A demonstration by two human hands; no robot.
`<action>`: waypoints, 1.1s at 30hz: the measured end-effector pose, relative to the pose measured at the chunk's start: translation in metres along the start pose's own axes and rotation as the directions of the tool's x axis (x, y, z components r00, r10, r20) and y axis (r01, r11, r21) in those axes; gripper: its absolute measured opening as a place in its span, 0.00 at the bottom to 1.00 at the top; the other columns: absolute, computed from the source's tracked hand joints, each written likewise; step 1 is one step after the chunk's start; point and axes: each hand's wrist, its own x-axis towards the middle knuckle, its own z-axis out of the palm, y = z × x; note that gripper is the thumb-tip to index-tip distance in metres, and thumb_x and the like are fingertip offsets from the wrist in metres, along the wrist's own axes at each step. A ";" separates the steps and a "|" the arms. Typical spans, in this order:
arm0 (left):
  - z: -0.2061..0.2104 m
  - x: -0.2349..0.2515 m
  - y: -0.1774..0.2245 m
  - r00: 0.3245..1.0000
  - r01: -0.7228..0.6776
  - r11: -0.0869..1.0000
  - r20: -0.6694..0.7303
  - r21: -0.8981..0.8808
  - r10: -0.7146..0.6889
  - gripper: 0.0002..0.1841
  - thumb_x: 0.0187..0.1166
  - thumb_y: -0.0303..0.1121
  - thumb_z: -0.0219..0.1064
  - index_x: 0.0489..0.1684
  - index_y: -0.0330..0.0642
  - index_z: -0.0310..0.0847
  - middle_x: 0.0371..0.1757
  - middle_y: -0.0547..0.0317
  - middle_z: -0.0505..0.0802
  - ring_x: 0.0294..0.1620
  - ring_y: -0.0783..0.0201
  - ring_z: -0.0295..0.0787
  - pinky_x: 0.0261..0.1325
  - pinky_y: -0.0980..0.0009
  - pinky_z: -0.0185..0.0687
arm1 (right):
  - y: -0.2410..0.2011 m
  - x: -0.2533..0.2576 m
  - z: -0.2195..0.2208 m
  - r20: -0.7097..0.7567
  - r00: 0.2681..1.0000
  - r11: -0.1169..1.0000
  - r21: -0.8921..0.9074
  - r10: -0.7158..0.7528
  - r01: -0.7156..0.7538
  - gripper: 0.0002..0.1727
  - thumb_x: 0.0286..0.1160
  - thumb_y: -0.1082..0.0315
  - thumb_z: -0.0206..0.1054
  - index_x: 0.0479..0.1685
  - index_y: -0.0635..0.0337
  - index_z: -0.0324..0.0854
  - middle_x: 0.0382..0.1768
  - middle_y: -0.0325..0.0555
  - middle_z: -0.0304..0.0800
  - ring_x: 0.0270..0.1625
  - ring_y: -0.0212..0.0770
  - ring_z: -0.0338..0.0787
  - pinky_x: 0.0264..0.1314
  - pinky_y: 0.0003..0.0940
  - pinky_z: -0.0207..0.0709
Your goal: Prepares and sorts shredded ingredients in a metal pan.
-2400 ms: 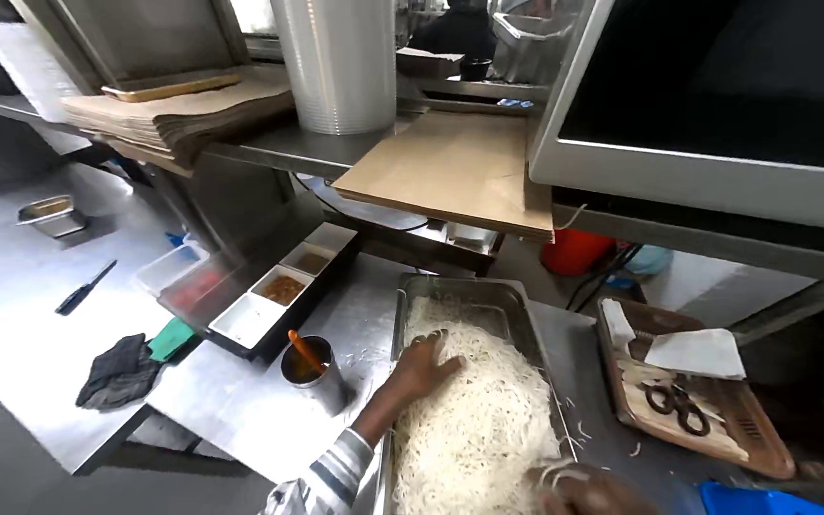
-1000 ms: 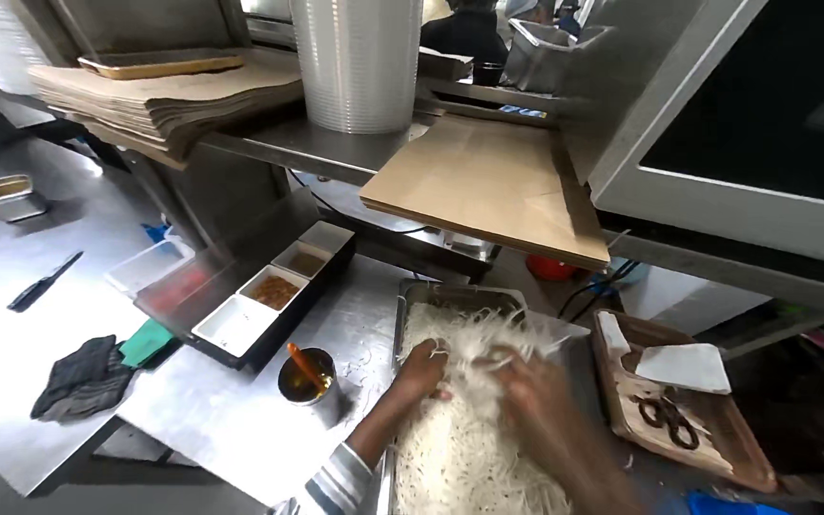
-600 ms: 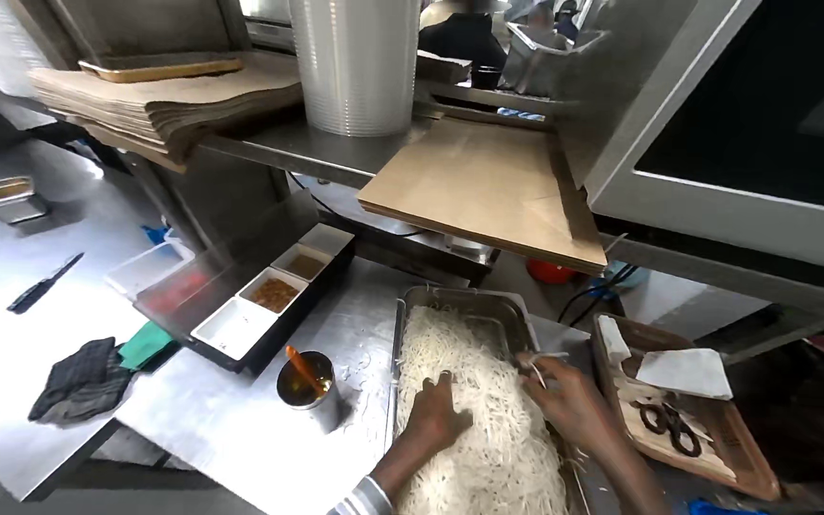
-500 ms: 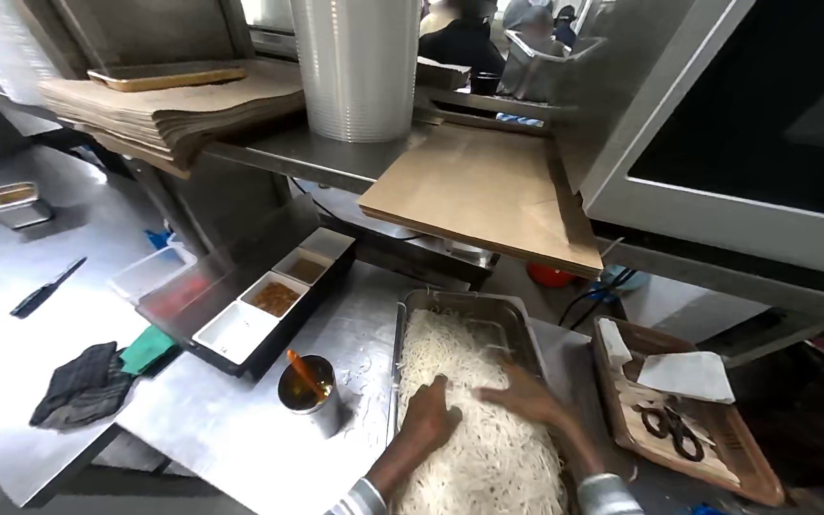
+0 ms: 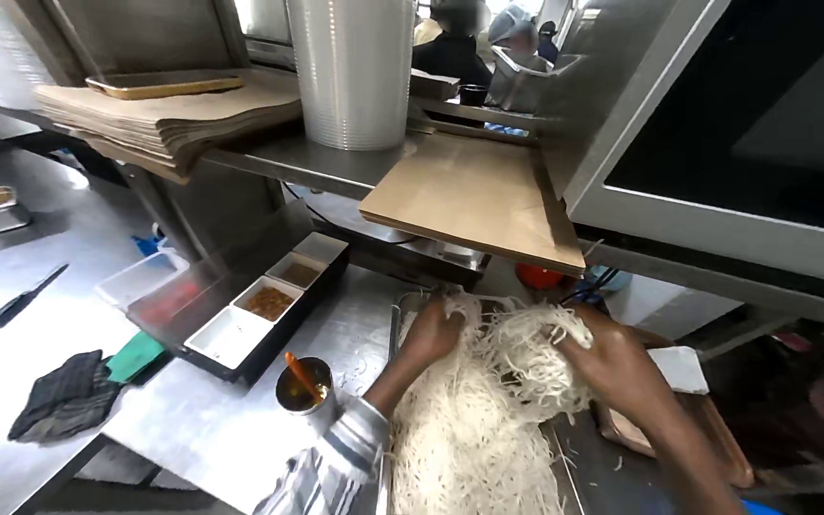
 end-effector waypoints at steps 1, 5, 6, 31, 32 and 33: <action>-0.002 0.005 0.007 0.999 -0.051 0.994 0.010 0.095 0.051 0.29 0.88 0.37 0.60 0.86 0.33 0.63 0.79 0.35 0.79 0.77 0.42 0.79 0.79 0.43 0.73 | -0.001 -0.009 -0.001 -0.047 0.999 0.999 -0.033 -0.022 0.021 0.25 0.79 0.46 0.62 0.57 0.59 0.88 0.44 0.53 0.93 0.49 0.53 0.93 0.52 0.65 0.82; -0.008 0.012 0.043 0.994 -0.108 0.961 0.039 0.255 0.102 0.21 0.89 0.40 0.60 0.73 0.35 0.77 0.60 0.36 0.90 0.62 0.40 0.89 0.65 0.39 0.80 | -0.001 -0.037 0.002 -0.024 0.995 0.993 -0.075 -0.096 0.094 0.24 0.80 0.49 0.61 0.48 0.62 0.90 0.45 0.55 0.93 0.49 0.55 0.93 0.52 0.63 0.84; -0.010 0.011 0.052 0.994 -0.105 0.963 0.050 0.248 0.096 0.22 0.90 0.40 0.60 0.75 0.36 0.76 0.62 0.36 0.90 0.64 0.39 0.88 0.67 0.39 0.79 | 0.001 -0.042 0.004 -0.025 0.991 0.986 -0.107 -0.130 0.126 0.23 0.78 0.51 0.60 0.47 0.62 0.91 0.46 0.56 0.92 0.50 0.56 0.93 0.52 0.63 0.85; -0.016 0.050 0.020 0.905 -0.179 0.899 0.426 0.399 -0.009 0.30 0.82 0.33 0.67 0.86 0.44 0.69 0.77 0.42 0.83 0.77 0.44 0.79 0.78 0.41 0.72 | 0.083 -0.013 0.129 0.475 0.789 0.912 -0.080 0.389 -0.401 0.16 0.73 0.69 0.71 0.58 0.68 0.86 0.53 0.66 0.90 0.56 0.60 0.89 0.63 0.59 0.79; -0.017 0.045 0.016 0.898 -0.167 0.884 0.438 0.437 -0.047 0.30 0.81 0.33 0.67 0.85 0.44 0.69 0.77 0.41 0.82 0.78 0.42 0.78 0.78 0.39 0.70 | 0.075 -0.002 0.120 0.436 0.821 0.920 -0.047 0.369 -0.389 0.15 0.74 0.69 0.70 0.56 0.68 0.87 0.53 0.65 0.90 0.56 0.60 0.90 0.64 0.58 0.80; -0.016 0.038 0.011 0.888 -0.157 0.879 0.454 0.451 -0.075 0.30 0.81 0.31 0.67 0.85 0.42 0.69 0.79 0.38 0.80 0.80 0.40 0.75 0.80 0.38 0.67 | 0.061 0.011 0.105 0.389 0.849 0.926 -0.027 0.357 -0.377 0.16 0.78 0.68 0.68 0.59 0.68 0.86 0.56 0.64 0.89 0.59 0.59 0.89 0.67 0.58 0.79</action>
